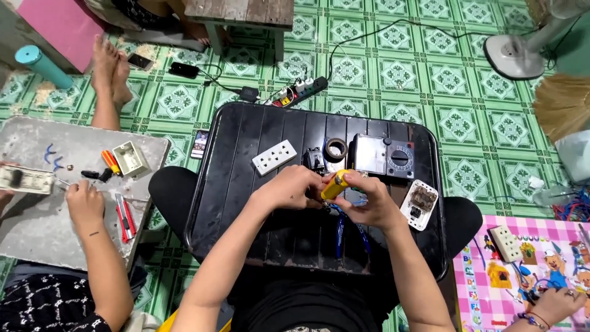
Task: Securing electrical components and wiring to a circuit board using a screwdriver and pliers.
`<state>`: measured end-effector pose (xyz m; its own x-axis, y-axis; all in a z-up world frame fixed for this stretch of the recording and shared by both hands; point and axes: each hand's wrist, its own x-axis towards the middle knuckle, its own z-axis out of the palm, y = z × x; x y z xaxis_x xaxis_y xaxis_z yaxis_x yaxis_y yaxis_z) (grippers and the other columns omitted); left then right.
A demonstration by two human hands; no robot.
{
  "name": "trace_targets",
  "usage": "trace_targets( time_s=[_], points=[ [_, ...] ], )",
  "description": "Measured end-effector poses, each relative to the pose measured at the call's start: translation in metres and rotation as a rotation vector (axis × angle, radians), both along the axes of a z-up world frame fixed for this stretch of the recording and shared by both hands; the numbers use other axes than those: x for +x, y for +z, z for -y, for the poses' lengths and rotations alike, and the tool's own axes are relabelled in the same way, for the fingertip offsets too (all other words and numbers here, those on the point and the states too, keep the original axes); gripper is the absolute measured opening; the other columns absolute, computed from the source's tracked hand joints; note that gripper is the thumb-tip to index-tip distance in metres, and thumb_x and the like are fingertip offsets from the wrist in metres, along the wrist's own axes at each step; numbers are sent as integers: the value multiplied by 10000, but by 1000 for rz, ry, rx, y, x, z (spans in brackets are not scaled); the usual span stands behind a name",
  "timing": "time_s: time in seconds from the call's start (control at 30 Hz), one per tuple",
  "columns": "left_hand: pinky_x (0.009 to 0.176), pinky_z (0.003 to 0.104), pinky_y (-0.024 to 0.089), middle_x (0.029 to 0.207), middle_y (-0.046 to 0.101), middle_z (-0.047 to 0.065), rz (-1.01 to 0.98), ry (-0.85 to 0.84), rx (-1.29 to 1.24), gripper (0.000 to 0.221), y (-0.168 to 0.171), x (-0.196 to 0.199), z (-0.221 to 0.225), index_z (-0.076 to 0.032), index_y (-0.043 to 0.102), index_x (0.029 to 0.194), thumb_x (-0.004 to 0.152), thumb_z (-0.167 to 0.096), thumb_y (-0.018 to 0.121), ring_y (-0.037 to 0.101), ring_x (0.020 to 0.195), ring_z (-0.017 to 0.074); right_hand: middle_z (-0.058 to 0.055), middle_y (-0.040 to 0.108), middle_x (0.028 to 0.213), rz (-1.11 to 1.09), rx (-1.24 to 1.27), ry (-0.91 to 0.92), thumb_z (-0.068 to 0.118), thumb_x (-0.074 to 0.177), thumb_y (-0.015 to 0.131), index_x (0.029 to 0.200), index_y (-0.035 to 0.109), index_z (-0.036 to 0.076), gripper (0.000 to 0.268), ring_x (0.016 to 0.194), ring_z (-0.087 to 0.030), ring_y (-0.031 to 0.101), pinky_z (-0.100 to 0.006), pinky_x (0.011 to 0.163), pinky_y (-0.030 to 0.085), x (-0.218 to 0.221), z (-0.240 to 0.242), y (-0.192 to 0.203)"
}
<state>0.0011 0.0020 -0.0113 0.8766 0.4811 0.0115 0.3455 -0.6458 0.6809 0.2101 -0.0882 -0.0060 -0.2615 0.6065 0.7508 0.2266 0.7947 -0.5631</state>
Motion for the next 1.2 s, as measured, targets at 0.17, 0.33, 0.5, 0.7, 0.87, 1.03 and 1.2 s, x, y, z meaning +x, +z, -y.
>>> trace_targets(
  time_s=[0.17, 0.33, 0.5, 0.7, 0.87, 1.03, 1.2],
  points=[
    [728, 428, 607, 753, 753, -37, -10, -12, -3, 144, 9, -2, -1, -252, 753, 749, 719, -365, 837, 751, 783, 274, -260, 720, 1122, -106, -72, 29, -142, 742, 798, 1479, 405, 50, 857, 924, -424, 762, -520, 826, 618, 2, -5, -20],
    [740, 354, 622, 829, 764, 36, 259, -39, -153, 124, 26, -11, -1, -162, 759, 798, 730, -193, 857, 747, 843, 270, -212, 663, 1135, -341, -22, -71, -90, 751, 781, 1585, 135, 229, 1101, 939, -333, 742, -479, 861, 637, 6, 3, 3],
    [686, 342, 619, 848, 750, 74, 471, 149, -79, 134, 27, -35, -24, -129, 755, 833, 750, -24, 753, 724, 841, 271, -132, 628, 862, -190, 41, -454, -48, 749, 692, 1496, 268, 125, 876, 696, -285, 662, -400, 703, 611, 53, -10, -20],
    [858, 445, 577, 1031, 655, 45, 11, 391, 340, 435, 0, -54, -47, -176, 676, 1085, 663, -199, 781, 637, 1060, 301, -134, 692, 1028, 327, -270, -601, 58, 741, 696, 1362, 613, 174, 638, 851, -432, 699, -525, 760, 571, 35, -4, 6],
    [880, 441, 565, 1072, 645, 64, -209, 460, 221, 667, -7, -57, -53, -183, 570, 1316, 695, -276, 796, 637, 1088, 299, -125, 663, 1103, 808, -618, -509, 164, 835, 637, 1347, 605, 227, 517, 871, -491, 707, -594, 797, 563, 15, 1, 39],
    [795, 384, 545, 938, 584, 14, 306, 444, 496, 592, 13, -52, -47, -184, 679, 1164, 576, -225, 737, 585, 908, 254, -102, 708, 1152, 1010, -659, -471, 197, 815, 731, 1424, 553, 214, 634, 1036, -382, 725, -493, 856, 582, 21, -5, 21],
    [766, 368, 529, 953, 587, 15, 494, 538, 491, 587, 6, -41, -47, -159, 703, 1193, 606, -172, 707, 559, 870, 245, -84, 713, 1108, 1071, -522, -470, 204, 787, 745, 1356, 585, 188, 592, 1024, -333, 706, -452, 794, 588, 21, -2, 9]
  ],
)
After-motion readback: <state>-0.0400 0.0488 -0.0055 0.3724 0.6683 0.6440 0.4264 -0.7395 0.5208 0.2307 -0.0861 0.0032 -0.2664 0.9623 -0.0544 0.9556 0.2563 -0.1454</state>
